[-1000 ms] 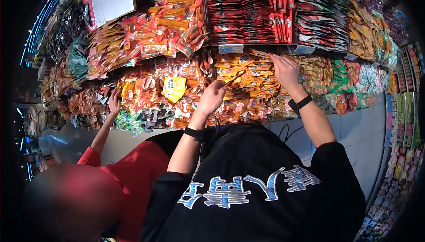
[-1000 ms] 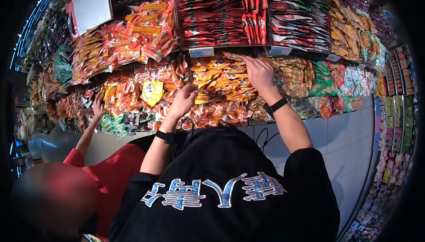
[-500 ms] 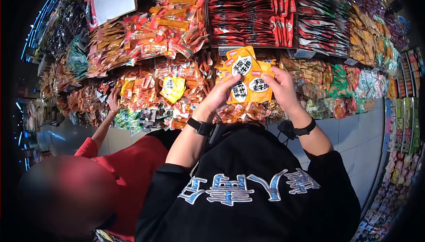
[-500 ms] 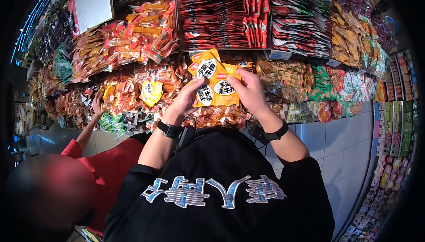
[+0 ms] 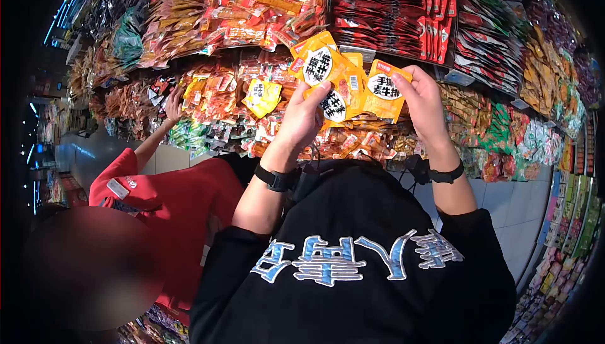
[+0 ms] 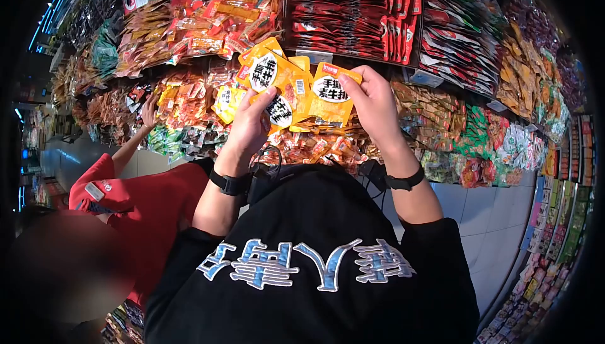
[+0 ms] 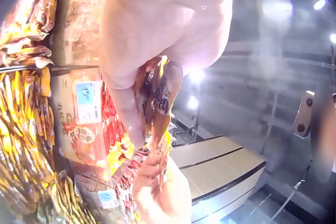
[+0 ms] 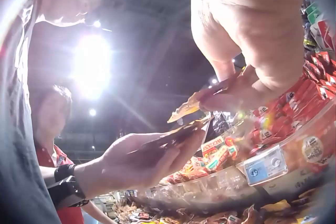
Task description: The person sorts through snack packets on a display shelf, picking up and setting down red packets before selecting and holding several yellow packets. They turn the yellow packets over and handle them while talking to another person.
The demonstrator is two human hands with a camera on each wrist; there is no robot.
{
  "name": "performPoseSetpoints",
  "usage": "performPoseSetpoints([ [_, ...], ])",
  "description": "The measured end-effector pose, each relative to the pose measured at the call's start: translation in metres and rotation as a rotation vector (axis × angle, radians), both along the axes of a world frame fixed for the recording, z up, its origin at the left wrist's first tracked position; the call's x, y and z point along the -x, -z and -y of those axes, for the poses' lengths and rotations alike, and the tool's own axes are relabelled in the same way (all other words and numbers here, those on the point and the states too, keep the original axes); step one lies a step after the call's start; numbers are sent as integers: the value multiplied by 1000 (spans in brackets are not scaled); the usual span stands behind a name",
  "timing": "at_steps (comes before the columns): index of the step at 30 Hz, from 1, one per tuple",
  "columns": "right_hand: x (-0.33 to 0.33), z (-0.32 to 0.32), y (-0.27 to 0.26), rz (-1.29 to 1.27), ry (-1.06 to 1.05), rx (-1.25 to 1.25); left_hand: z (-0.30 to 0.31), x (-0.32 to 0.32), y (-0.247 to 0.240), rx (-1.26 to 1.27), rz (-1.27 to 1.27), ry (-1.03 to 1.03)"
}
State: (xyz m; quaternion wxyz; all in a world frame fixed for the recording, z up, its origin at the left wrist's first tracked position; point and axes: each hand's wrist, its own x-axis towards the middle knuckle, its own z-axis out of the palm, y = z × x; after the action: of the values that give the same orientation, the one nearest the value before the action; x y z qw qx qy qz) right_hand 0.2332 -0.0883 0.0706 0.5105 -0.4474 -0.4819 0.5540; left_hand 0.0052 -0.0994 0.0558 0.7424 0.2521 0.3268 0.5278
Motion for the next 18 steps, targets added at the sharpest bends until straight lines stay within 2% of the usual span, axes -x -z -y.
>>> performPoseSetpoints([
  [5,14,-5,4,-15,-40,-50,4,-1,10,50,-166,0],
  [11,18,-4,7,-11,-39,-51,11,-10,-14,79,-80,-7],
  [12,17,-4,9,1,-30,-58,9,-5,-6,25,-21,25],
  [14,10,-6,11,28,-12,-75,7,2,9,38,-127,14],
  [18,-35,-10,11,-251,199,78,8,14,18,87,-227,-107],
])
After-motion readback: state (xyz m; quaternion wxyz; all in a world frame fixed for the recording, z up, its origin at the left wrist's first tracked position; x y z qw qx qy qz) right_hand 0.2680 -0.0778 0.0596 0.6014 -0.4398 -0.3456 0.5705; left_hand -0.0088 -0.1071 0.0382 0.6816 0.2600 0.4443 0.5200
